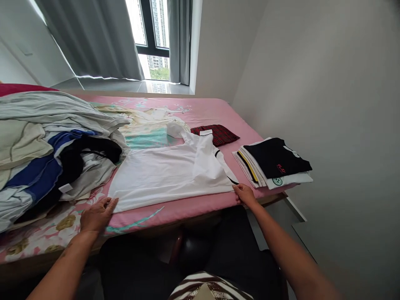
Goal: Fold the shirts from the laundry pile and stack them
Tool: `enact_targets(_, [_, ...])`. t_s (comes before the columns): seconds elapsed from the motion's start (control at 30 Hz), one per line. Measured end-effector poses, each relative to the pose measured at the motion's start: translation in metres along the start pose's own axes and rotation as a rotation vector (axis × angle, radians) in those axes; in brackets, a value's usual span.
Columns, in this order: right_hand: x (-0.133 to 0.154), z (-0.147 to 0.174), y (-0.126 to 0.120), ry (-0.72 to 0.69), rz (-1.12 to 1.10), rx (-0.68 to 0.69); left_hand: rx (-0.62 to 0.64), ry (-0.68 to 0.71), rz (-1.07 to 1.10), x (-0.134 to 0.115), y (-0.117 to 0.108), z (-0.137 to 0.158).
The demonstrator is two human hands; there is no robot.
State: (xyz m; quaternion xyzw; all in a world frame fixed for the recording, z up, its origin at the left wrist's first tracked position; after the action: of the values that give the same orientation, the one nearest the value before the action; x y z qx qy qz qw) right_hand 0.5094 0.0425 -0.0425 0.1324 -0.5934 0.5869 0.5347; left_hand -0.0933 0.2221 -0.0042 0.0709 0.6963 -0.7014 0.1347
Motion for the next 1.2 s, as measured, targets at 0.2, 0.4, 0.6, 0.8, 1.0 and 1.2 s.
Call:
enact_targets(0.2, [-0.013,0.007,-0.034,-0.020,0.053,-0.269,-0.028,-0.042,-0.089,0.010,-0.002,-0.007])
enact_targets(0.4, [0.037,0.043,-0.037,-0.385,0.142,-0.501,-0.443,0.229,-0.024,-0.022,-0.030,0.020])
enact_targets(0.6, [0.078,0.062,0.050,-0.733,0.568,-0.199,-0.239,0.451,-0.010,-0.069,0.011,0.056])
enact_targets(0.8, [0.022,0.050,0.069,-0.475,0.843,-0.118,-0.113,0.032,-0.241,-0.024,0.030,0.056])
enact_targets(1.0, [0.057,0.070,0.056,-0.714,0.683,-0.342,-0.282,0.254,-0.085,-0.072,0.009,0.079])
enact_targets(1.2, [0.082,0.078,0.090,-0.984,0.623,-0.200,-0.080,0.854,0.017,-0.193,0.036,0.119])
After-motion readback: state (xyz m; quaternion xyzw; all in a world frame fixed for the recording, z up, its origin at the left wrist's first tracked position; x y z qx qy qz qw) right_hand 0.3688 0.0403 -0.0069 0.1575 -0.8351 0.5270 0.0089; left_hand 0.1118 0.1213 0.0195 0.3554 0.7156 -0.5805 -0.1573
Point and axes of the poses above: each hand's wrist, its own z-axis away from the middle knuckle, its own y-axis out of the palm, x = y × z, the point moved 8 cm from there along -z, towards the middle knuckle, and after that the axes turned 5 degrees about -y, right-handed, at the moved point
